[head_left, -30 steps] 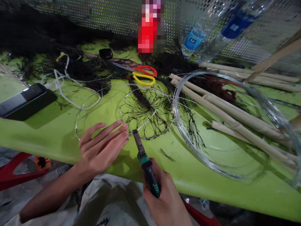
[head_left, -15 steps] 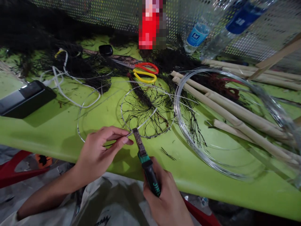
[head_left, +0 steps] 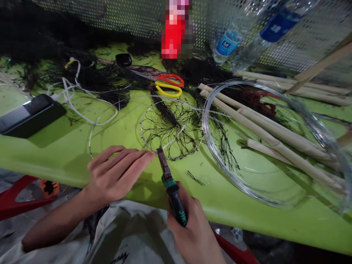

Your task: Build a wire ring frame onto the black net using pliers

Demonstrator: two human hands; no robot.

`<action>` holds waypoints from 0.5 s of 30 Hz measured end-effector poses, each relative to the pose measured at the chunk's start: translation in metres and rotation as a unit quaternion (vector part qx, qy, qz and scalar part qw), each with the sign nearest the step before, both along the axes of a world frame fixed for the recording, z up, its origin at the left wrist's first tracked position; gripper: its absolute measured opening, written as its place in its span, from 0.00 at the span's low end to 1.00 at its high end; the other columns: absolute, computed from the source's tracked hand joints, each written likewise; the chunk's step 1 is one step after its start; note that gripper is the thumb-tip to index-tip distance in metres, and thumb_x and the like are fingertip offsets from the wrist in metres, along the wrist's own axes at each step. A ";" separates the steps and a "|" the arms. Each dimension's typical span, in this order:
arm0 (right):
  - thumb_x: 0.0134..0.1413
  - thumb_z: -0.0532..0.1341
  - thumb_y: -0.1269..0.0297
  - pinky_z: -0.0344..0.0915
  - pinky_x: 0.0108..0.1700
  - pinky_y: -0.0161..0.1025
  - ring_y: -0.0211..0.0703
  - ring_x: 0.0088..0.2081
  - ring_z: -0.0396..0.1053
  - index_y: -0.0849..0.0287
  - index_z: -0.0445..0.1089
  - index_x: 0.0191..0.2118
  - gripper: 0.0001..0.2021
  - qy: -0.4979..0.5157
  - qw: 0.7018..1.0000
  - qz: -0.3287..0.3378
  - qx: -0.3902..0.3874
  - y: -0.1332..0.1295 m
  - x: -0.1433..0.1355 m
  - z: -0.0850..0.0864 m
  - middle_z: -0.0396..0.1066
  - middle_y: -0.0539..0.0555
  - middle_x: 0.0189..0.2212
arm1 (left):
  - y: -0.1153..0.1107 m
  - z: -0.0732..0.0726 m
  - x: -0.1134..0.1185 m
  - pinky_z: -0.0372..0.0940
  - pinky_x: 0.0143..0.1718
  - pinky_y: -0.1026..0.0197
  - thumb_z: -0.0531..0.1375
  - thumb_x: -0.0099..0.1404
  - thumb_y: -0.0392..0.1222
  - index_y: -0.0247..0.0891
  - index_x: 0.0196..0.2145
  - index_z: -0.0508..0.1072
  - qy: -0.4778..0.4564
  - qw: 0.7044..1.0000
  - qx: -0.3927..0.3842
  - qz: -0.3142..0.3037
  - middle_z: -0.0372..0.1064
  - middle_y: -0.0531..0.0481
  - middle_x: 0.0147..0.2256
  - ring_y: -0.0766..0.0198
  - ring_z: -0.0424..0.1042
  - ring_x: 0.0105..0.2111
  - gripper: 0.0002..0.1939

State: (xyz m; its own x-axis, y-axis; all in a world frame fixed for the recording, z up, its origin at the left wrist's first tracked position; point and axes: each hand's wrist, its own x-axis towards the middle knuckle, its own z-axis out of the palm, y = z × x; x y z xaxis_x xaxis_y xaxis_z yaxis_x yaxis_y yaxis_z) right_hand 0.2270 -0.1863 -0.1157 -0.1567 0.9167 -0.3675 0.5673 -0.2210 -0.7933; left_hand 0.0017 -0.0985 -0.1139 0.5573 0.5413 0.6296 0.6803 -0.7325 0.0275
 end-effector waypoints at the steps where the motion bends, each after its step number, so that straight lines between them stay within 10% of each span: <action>1: 0.54 0.53 0.71 0.58 0.32 0.38 0.43 0.29 0.64 0.53 0.64 0.38 0.08 -0.003 1.000 -0.001 -0.002 0.000 0.000 0.000 0.67 0.46 0.27 | 0.001 0.000 -0.001 0.73 0.40 0.55 0.72 0.63 0.30 0.31 0.50 0.78 0.005 1.000 0.020 -0.010 0.84 0.47 0.41 0.59 0.83 0.36 0.18; 6: 0.54 0.53 0.72 0.57 0.32 0.38 0.44 0.29 0.64 0.53 0.64 0.40 0.09 -0.006 1.000 0.008 0.006 -0.001 -0.001 -0.001 0.67 0.46 0.27 | 0.006 -0.003 -0.003 0.74 0.38 0.58 0.75 0.60 0.31 0.34 0.43 0.79 -0.030 0.999 0.013 -0.010 0.84 0.50 0.37 0.63 0.82 0.31 0.15; 15: 0.53 0.53 0.72 0.58 0.33 0.39 0.46 0.30 0.66 0.53 0.63 0.40 0.09 -0.019 1.000 0.010 0.014 -0.002 -0.001 0.000 0.69 0.48 0.28 | 0.002 0.005 0.010 0.74 0.29 0.65 0.69 0.68 0.41 0.45 0.38 0.81 -0.237 0.925 -0.291 0.068 0.84 0.57 0.34 0.65 0.82 0.30 0.01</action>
State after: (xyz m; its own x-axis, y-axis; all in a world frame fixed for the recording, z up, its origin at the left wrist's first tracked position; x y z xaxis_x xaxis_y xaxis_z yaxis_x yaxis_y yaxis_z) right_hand 0.2261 -0.1883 -0.1153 -0.1626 0.9234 -0.3476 0.6008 -0.1868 -0.7773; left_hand 0.0113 -0.0967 -0.1086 0.1963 0.9095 0.3665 0.5752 -0.4095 0.7081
